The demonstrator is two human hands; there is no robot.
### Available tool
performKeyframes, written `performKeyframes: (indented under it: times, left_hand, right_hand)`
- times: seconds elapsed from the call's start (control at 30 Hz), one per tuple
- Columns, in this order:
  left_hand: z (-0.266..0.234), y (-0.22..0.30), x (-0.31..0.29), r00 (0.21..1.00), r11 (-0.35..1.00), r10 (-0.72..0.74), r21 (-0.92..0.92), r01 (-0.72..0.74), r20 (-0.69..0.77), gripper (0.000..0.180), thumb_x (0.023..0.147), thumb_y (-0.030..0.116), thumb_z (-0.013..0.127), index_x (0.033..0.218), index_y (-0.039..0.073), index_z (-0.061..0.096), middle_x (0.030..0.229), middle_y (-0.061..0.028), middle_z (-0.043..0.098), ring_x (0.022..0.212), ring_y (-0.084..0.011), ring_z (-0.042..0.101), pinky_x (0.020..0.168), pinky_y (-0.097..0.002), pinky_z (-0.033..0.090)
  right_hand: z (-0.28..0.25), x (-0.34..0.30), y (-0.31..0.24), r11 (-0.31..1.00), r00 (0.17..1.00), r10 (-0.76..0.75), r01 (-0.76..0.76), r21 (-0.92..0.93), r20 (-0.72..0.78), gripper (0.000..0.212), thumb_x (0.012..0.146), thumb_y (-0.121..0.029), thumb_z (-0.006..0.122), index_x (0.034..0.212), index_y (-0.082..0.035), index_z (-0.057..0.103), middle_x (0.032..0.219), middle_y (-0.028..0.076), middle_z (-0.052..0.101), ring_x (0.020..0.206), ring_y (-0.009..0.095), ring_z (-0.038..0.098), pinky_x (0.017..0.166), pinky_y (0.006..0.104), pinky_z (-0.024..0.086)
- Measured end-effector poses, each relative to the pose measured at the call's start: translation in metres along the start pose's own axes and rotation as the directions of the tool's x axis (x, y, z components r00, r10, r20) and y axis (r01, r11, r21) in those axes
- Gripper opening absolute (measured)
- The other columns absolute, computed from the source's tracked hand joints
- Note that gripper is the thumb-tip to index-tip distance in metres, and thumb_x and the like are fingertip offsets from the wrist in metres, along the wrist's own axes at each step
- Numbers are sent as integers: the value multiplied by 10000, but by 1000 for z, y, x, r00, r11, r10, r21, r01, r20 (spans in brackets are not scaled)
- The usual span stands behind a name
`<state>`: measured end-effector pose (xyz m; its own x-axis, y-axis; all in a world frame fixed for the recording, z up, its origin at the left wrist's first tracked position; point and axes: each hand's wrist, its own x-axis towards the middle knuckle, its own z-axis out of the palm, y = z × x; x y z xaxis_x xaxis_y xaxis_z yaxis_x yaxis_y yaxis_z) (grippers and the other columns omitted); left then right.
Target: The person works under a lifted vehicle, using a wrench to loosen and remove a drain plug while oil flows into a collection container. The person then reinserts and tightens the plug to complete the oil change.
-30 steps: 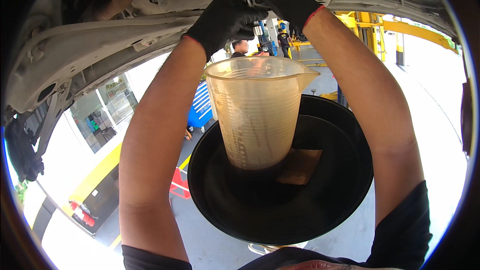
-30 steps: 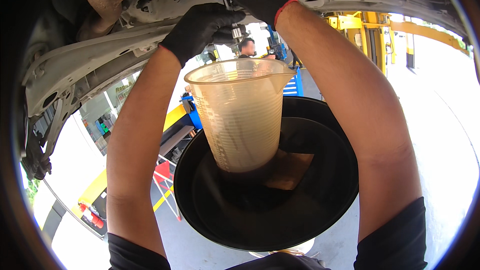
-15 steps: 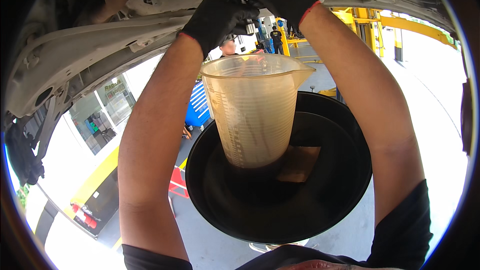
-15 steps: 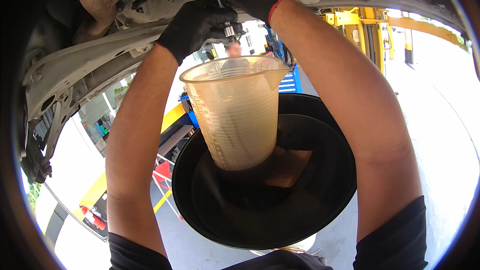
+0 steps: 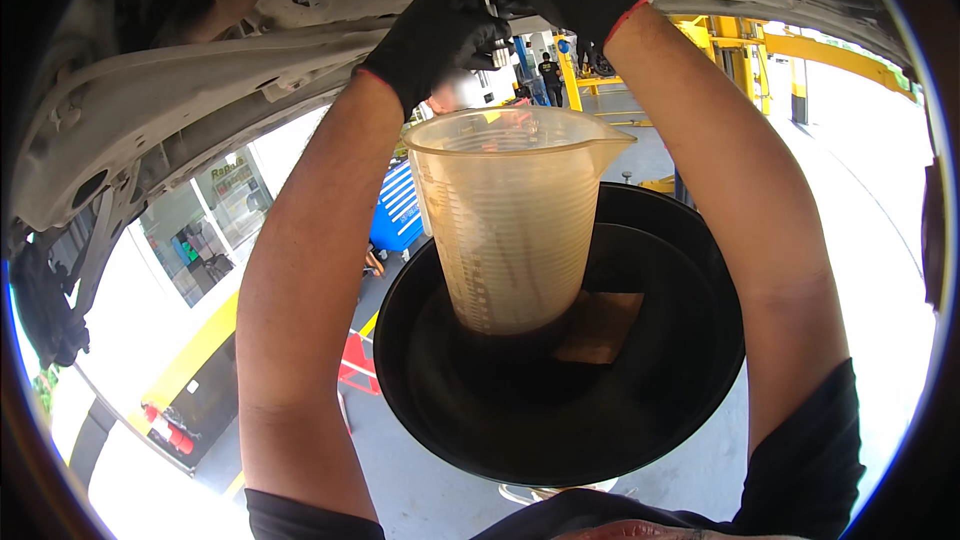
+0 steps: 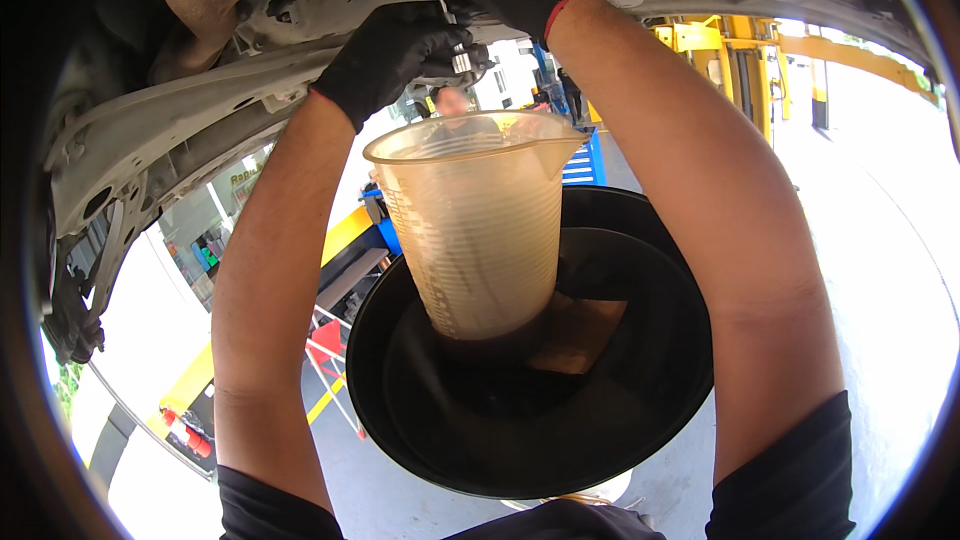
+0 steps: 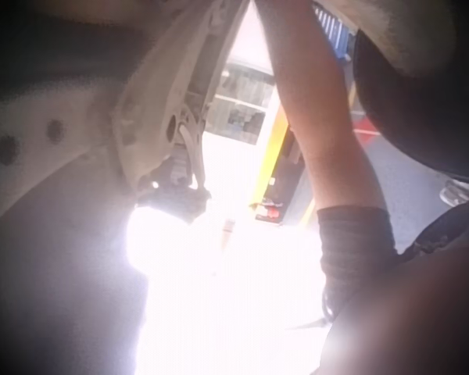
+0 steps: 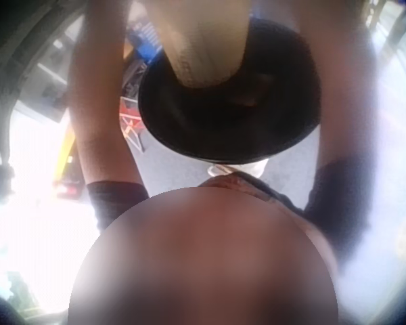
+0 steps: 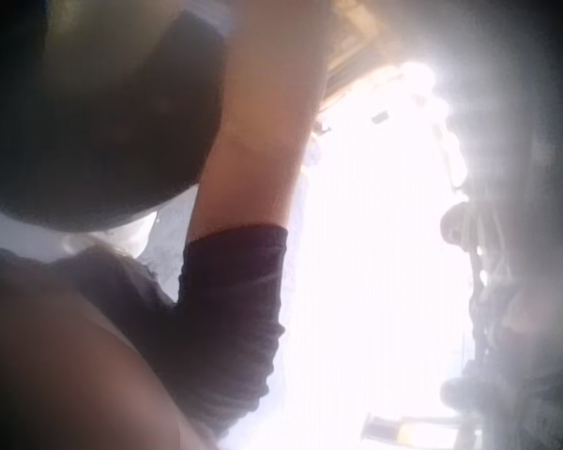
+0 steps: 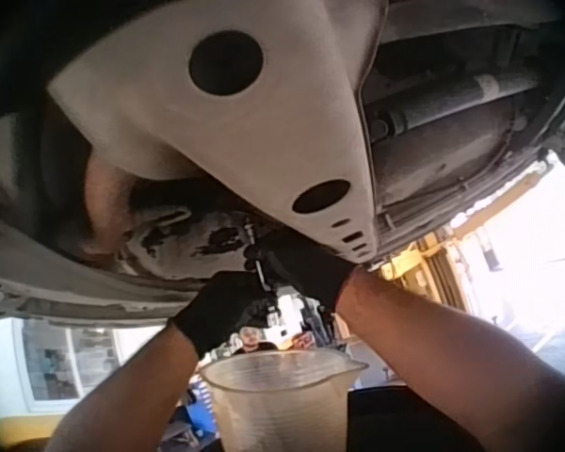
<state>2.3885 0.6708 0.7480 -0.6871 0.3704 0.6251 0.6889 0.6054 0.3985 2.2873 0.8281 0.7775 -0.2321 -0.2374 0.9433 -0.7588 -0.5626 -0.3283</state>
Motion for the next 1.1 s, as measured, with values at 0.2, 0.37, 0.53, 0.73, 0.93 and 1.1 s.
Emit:
performKeyframes:
  times: [0.2, 0.37, 0.53, 0.73, 0.93, 1.1]
  left_hand:
    - [1, 11, 0, 972, 965, -230, -139, 223, -43, 290, 978, 225, 650, 1196, 42, 705, 1119, -107, 713, 939, -223, 701, 866, -372, 584]
    - [-4, 19, -6, 977, 979, -186, -107, 174, -107, 293, 979, 267, 637, 1190, 75, 705, 1082, -85, 709, 924, -213, 697, 853, -375, 569]
    - [-10, 33, -3, 978, 994, -103, -60, 93, -179, 321, 956, 325, 660, 1179, 99, 712, 1079, -68, 710, 937, -201, 692, 788, -342, 557]
    - [-10, 32, 6, 958, 968, -251, -23, 250, -136, 327, 923, 326, 720, 1126, 70, 732, 1063, -58, 711, 942, -182, 688, 798, -321, 559]
    - [8, 19, 10, 975, 975, -221, 32, 222, -27, 342, 899, 305, 800, 1010, -15, 752, 887, -106, 731, 755, -142, 713, 684, -291, 602]
    - [-14, -18, 25, 984, 939, 140, 301, -166, 107, 279, 946, 199, 734, 1148, 6, 733, 1003, -81, 737, 893, -175, 731, 808, -310, 615]
  right_hand:
    - [2, -4, -11, 640, 997, -79, 61, -766, 13, 343, 876, -286, 769, 1005, 20, 683, 902, 165, 670, 726, 238, 611, 722, 393, 529]
    - [-10, -2, 3, 538, 953, -294, 231, -810, 77, 420, 862, -306, 772, 1121, 17, 697, 1058, 237, 701, 990, 316, 628, 919, 453, 489]
    - [-8, 9, 7, 590, 942, -328, 267, -762, 77, 607, 812, -320, 804, 1302, -2, 640, 1276, 255, 653, 1220, 351, 577, 1064, 436, 448]
    - [10, 6, 9, 693, 901, -433, 318, -647, -20, 782, 766, -251, 850, 1422, 28, 527, 1436, 262, 546, 1345, 339, 499, 1144, 409, 381]
    - [16, -8, -14, 878, 990, -61, -8, -478, -129, 611, 831, -256, 836, 1300, 65, 613, 1139, 236, 680, 1028, 302, 628, 897, 412, 513]
    - [23, -11, -27, 741, 989, -109, 11, -672, -104, 338, 858, -238, 810, 1000, 41, 684, 747, 118, 641, 654, 209, 564, 588, 365, 466]
